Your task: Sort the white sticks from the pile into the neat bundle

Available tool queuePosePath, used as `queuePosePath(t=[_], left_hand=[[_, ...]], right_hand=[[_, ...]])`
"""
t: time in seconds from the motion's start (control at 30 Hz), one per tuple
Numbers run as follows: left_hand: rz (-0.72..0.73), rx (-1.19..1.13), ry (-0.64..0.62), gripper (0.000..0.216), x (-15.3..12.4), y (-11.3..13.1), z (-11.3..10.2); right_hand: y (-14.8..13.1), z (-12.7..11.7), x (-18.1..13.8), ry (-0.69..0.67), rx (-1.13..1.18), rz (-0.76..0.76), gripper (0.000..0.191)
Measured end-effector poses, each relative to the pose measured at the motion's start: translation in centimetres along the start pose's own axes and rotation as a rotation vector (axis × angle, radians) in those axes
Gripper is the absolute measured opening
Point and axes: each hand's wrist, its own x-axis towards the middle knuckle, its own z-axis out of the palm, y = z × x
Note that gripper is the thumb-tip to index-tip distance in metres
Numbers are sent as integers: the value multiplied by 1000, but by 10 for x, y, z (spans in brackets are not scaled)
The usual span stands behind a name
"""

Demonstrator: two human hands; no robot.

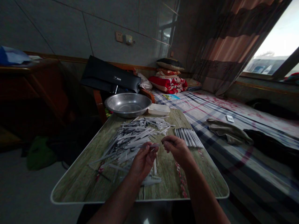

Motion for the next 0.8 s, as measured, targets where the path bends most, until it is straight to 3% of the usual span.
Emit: queuePosePath(t=[0.3, 0.8], left_hand=[[11, -6, 43, 10, 0, 1, 3], [56, 48, 37, 11, 4, -2, -3]], right_hand=[[5, 1, -2, 6, -97, -65, 16], [3, 2, -4, 66, -501, -312, 12]])
